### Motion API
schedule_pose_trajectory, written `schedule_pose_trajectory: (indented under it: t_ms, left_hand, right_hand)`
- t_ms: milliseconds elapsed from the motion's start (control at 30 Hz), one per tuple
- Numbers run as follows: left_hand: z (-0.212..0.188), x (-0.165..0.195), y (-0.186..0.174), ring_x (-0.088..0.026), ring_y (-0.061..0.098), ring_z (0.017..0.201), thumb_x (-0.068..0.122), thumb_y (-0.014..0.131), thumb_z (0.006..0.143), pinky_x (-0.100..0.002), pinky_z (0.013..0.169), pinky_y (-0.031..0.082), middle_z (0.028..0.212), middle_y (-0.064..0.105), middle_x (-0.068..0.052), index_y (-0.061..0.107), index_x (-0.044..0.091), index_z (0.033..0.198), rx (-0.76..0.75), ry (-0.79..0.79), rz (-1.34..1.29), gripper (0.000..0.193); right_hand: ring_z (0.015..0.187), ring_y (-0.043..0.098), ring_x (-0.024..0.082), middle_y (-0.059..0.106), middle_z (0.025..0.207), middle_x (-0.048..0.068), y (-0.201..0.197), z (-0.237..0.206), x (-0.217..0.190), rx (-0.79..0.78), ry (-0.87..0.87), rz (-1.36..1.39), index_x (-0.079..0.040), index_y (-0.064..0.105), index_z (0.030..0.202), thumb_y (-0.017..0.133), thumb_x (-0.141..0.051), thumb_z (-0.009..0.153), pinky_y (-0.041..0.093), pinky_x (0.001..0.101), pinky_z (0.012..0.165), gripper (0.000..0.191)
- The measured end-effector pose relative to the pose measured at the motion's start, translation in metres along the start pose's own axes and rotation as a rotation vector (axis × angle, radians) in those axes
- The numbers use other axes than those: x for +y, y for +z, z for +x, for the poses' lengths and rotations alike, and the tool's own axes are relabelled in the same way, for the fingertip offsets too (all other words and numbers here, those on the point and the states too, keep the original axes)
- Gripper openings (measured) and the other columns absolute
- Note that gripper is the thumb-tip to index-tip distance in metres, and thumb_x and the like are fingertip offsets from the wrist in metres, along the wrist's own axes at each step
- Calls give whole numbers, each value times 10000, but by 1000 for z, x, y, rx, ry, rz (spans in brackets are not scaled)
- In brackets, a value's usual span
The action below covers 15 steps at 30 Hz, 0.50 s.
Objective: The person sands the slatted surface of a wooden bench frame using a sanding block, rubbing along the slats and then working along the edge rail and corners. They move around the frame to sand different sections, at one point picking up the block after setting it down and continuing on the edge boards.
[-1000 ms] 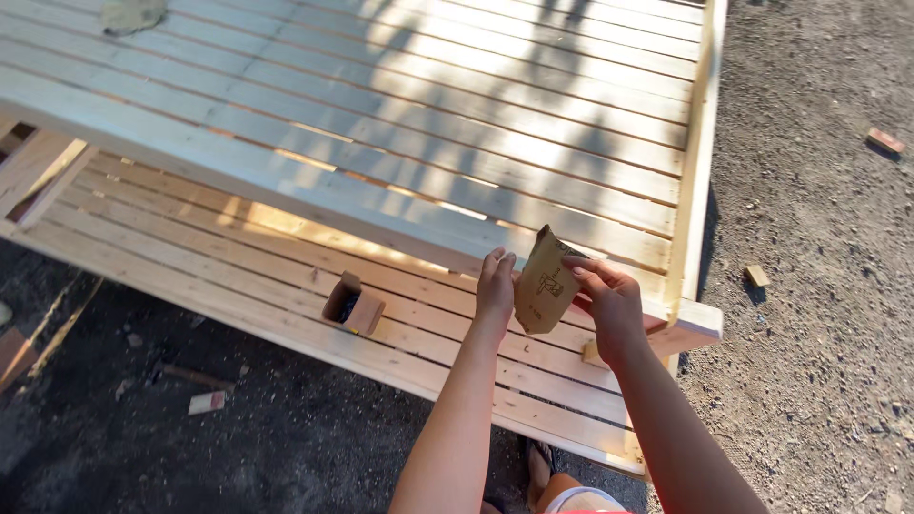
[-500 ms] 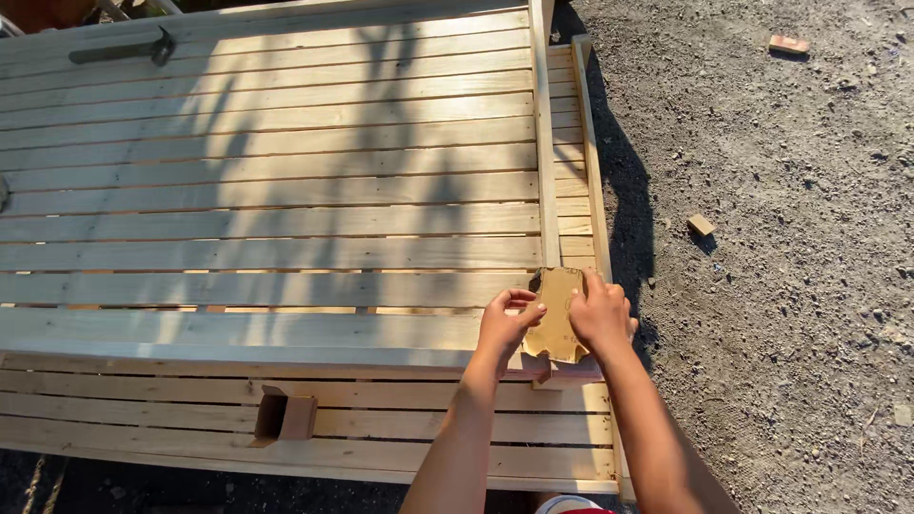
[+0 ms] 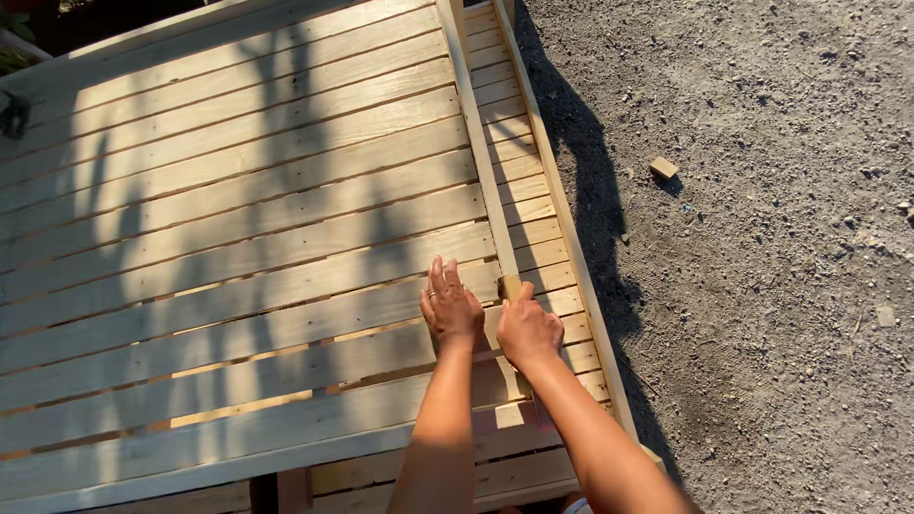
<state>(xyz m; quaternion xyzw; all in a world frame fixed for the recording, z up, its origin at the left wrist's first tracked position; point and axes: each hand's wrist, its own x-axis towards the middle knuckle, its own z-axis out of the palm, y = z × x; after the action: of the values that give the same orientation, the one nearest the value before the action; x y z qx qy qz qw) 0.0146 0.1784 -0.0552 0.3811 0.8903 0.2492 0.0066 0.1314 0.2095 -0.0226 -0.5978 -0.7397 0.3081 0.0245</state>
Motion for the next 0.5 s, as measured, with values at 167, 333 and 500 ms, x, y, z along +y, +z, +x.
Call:
schedule_pose_trajectory:
  t_ms: [167, 333, 500]
  left_hand:
    - [52, -15, 15, -277, 117, 1581, 412, 484, 971, -688, 1179, 137, 1720, 140, -50, 304, 191, 1597, -81, 127, 315, 688]
    - [58, -18, 26, -250, 114, 1574, 400, 478, 929, -702, 1178, 125, 1709, 131, -34, 297, 239, 1601, -190, 53, 260, 713]
    - [49, -27, 34, -243, 93, 1562, 412, 469, 904, -697, 1155, 136, 1703, 109, -45, 300, 247, 1586, -226, 40, 290, 722]
  right_hand:
    - [895, 739, 411, 754, 890, 221, -1, 40, -16, 17, -22, -53, -10, 373, 1286, 494, -324, 1001, 502, 582, 870, 441]
    - [930, 723, 436, 743, 971, 242, -21, 132, -60, 55, -28, -100, -29, 368, 1316, 476, -345, 1017, 510, 578, 892, 449]
    - [1011, 711, 452, 734, 1057, 259, -42, 208, -109, 20, -36, -57, -27, 397, 1259, 436, -392, 1043, 501, 586, 918, 426]
